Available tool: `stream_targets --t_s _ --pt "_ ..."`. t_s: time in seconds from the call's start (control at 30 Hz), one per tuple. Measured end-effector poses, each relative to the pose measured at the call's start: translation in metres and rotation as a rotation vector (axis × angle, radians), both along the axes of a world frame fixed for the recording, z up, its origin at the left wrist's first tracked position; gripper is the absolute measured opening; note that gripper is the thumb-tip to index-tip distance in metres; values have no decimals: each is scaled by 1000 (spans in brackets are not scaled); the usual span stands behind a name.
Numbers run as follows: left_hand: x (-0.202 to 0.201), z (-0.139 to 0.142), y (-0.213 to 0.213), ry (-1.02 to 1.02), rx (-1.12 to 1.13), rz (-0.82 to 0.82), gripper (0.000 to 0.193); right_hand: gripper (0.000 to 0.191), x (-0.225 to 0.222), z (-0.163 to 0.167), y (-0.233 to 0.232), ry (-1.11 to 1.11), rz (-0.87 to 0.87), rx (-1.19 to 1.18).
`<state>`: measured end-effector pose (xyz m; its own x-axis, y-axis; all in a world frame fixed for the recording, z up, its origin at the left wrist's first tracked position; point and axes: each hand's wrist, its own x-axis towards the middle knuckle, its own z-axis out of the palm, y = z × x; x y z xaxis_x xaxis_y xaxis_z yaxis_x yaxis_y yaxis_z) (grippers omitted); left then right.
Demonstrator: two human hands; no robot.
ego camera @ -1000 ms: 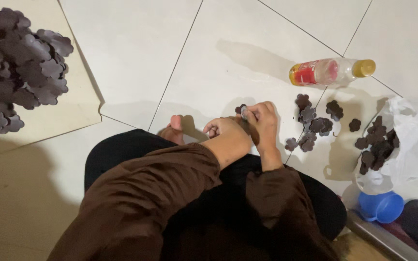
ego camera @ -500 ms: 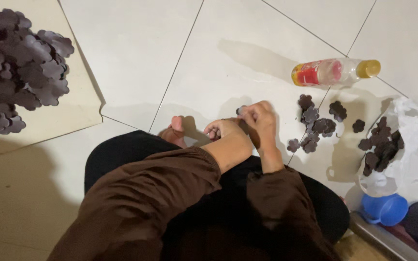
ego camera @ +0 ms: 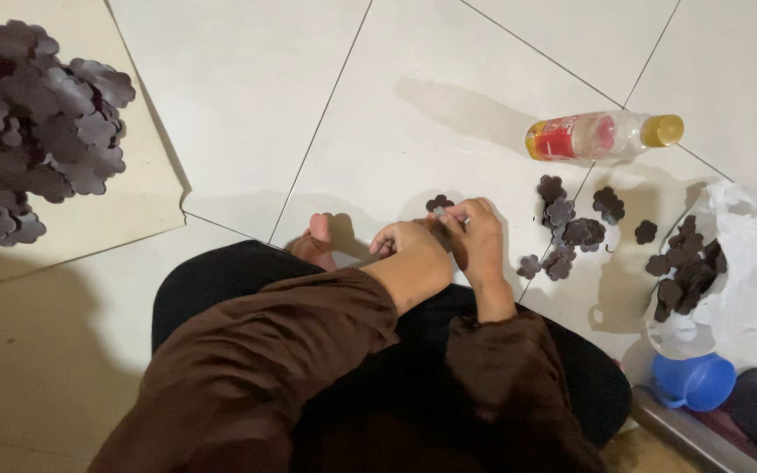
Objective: The person sits on the floor and repeatedly picks up small dark flower-shaped pieces, rubbing their edges with a small grey cloth. They handle the pieces one at a time, occasionally placing them on a nearby cardboard sheet or back on the floor.
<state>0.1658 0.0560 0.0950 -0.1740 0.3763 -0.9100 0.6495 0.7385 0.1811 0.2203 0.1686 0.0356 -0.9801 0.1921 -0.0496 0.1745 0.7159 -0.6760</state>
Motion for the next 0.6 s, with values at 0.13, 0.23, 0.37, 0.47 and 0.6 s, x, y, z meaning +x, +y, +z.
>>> stream_targets --t_s 0.13,0.23,0.37,0.47,0.6 --pt "2 0 4 -6 -16 -102 67 11 -4 -3 -2 105 -52 62" --pt "2 -2 1 -24 -15 -56 61 10 -4 -5 0 51 -56 48" --pt "-1 -6 0 -16 -31 -48 65 12 4 -9 6 12 -39 16" --pt "3 -6 2 -3 -32 -32 83 11 2 -15 8 118 -94 65" --pt "3 -5 1 -16 -52 73 100 15 -4 -15 8 224 -54 117"
